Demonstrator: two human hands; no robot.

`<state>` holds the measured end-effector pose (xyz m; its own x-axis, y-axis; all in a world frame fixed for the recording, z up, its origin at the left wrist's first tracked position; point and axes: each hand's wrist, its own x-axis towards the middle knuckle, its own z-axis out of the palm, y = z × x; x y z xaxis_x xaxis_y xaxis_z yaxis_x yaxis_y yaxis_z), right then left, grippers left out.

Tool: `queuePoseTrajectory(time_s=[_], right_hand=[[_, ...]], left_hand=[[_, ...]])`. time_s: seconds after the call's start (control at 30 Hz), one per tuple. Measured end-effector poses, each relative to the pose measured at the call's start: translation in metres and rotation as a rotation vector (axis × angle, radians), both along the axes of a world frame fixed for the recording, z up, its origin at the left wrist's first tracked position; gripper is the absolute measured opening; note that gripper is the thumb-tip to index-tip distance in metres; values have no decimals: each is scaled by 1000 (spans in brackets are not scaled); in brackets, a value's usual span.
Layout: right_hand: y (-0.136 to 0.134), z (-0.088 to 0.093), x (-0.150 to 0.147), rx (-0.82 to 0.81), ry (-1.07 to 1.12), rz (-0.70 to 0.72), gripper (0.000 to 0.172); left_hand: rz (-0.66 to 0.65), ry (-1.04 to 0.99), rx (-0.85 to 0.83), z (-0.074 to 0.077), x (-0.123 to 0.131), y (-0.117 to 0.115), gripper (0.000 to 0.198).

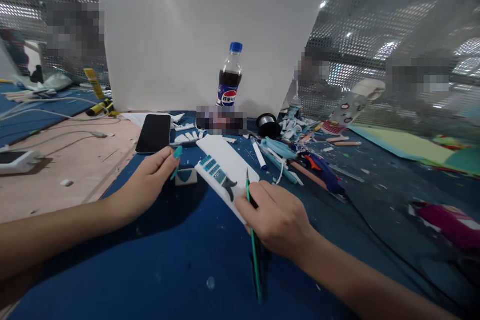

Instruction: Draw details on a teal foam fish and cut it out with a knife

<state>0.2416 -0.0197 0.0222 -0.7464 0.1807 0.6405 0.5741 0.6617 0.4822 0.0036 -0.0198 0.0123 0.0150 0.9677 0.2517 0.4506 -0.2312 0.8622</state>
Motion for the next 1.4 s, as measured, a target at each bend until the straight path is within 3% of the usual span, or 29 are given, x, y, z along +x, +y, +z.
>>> queuePoseTrajectory(time_s=[0.1,0.3,0.63,0.8,1.1,1.4], right_hand=[[4,0,3,8,-17,-6,44],[6,-2,3,42,7,21,43],[1,-3,2,26,-12,33,38],[-1,-3,0,24,-11,44,39],[-1,-4,-1,11,-9,40,38],[1,-2,2,5,-25,15,38]], left_hand=[[0,-43,-85,0,-1,2,35],[-7,22,-76,-1,-3,1,42],[-202,-120,-117,3,3,-2,32],[-204,-118,-138,1,1,-1,32],[-215,-41,-23,0,0,-3,35],[-94,-25,-100,-4,-1,2,39]])
